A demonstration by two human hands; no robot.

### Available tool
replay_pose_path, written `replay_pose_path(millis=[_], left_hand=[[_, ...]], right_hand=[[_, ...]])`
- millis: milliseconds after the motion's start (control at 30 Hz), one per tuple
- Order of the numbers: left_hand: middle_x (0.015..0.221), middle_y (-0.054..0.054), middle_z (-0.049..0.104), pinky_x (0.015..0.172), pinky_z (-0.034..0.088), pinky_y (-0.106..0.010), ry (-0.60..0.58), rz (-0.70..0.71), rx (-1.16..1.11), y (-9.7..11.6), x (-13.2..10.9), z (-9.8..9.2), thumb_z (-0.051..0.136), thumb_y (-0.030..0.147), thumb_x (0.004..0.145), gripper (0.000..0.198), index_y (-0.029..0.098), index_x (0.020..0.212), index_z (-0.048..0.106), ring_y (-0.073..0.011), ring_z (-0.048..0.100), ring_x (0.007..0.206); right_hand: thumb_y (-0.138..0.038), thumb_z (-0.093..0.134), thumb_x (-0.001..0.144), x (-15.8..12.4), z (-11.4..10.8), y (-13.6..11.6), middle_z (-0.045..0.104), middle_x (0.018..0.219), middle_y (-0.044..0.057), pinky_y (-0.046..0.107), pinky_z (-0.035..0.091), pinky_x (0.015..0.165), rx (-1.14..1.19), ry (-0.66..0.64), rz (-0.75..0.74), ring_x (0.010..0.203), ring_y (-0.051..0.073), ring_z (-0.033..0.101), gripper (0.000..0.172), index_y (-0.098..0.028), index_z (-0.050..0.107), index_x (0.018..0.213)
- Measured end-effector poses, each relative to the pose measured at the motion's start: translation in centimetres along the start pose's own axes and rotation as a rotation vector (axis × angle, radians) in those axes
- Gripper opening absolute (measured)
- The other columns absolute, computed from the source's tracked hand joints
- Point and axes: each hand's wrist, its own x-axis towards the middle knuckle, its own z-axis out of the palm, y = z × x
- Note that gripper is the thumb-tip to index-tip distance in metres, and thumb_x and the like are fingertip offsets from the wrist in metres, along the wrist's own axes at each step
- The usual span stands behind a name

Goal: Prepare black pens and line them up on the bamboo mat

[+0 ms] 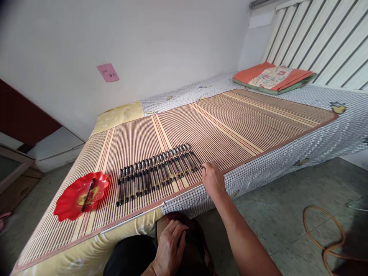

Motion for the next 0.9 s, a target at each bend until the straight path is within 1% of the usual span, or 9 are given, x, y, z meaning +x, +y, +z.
replay_pose_path(millis=[167,267,367,500,567,667,767,833,900], left_hand=[[0.086,-0.006,0.066,0.071,0.046,-0.033,0.009,0.0,0.0,-0.2,-0.1,0.2,0.045,0.006,0.098,0.022,0.021,0.103,0.06,-0.0215,0.06,0.078],[0.085,-0.008,0.068,0.071,0.047,-0.034,0.021,-0.023,-0.011,0.2,0.0,0.3,0.047,0.009,0.097,0.02,0.021,0.099,0.063,-0.0228,0.061,0.078],[0.085,-0.01,0.069,0.077,0.051,-0.036,0.079,-0.072,-0.174,0.6,0.1,0.3,0.05,0.022,0.1,0.018,0.02,0.097,0.067,-0.0243,0.064,0.082],[0.084,-0.009,0.071,0.078,0.054,-0.034,0.348,-0.454,-0.475,0.2,-1.5,-1.7,0.05,0.046,0.103,0.036,0.019,0.09,0.07,-0.0233,0.066,0.083],[0.081,-0.007,0.071,0.072,0.053,-0.03,0.506,-0.648,-0.492,-0.5,-3.1,-4.4,0.051,0.052,0.102,0.041,0.018,0.089,0.07,-0.021,0.065,0.076],[0.075,-0.005,0.071,0.066,0.052,-0.029,0.618,-0.714,-0.236,-2.4,-5.3,-10.7,0.054,0.054,0.098,0.04,0.019,0.09,0.072,-0.0206,0.065,0.069],[0.083,-0.007,0.073,0.07,0.054,-0.033,0.582,-0.751,0.277,-5.3,-5.3,-18.5,0.049,0.043,0.097,0.031,0.02,0.099,0.07,-0.0216,0.066,0.07],[0.095,-0.01,0.074,0.077,0.053,-0.035,0.568,-0.795,0.371,-7.7,-4.0,-23.2,0.052,0.037,0.095,0.026,0.018,0.102,0.068,-0.0231,0.067,0.08],[0.105,-0.012,0.074,0.084,0.051,-0.036,0.533,-0.843,0.424,-10.2,-2.2,-26.7,0.055,0.031,0.094,0.021,0.017,0.102,0.068,-0.0239,0.068,0.087]], right_hand=[[-0.021,0.051,0.098,-0.3,-1.0,-0.7,0.066,0.092,0.01,0.034,0.047,0.077,0.086,0.081,-0.046,0.088,0.025,0.063,0.01,-0.02,0.06,0.094],[-0.03,0.051,0.103,-2.6,-1.2,-4.5,0.057,0.075,0.001,0.029,0.044,0.068,0.284,0.115,-0.195,0.069,0.018,0.057,0.022,-0.023,0.054,0.082],[-0.028,0.05,0.105,-6.9,-0.2,-9.1,0.049,0.067,-0.004,0.025,0.042,0.06,0.497,0.014,-0.295,0.058,0.013,0.051,0.03,-0.025,0.045,0.076],[-0.026,0.048,0.106,-13.8,2.2,-12.5,0.053,0.067,-0.004,0.022,0.047,0.058,0.689,-0.141,-0.343,0.057,0.012,0.057,0.028,-0.026,0.046,0.078],[-0.026,0.044,0.107,-16.5,3.3,-12.9,0.057,0.069,-0.003,0.022,0.052,0.062,0.741,-0.178,-0.373,0.061,0.013,0.062,0.026,-0.026,0.049,0.081],[-0.029,0.044,0.107,-18.6,4.3,-13.0,0.058,0.069,-0.002,0.024,0.053,0.061,0.708,-0.236,-0.439,0.06,0.015,0.062,0.028,-0.026,0.05,0.08],[-0.028,0.047,0.106,-18.8,4.8,-13.5,0.061,0.07,-0.001,0.025,0.052,0.06,0.648,-0.3,-0.466,0.061,0.016,0.064,0.026,-0.026,0.053,0.081],[-0.027,0.049,0.105,-18.5,5.2,-13.8,0.063,0.073,0.0,0.026,0.053,0.061,0.63,-0.336,-0.465,0.063,0.017,0.066,0.026,-0.025,0.053,0.08],[-0.026,0.048,0.105,-18.2,5.4,-14.2,0.064,0.075,0.001,0.027,0.053,0.063,0.612,-0.364,-0.459,0.066,0.017,0.066,0.027,-0.025,0.052,0.079]])
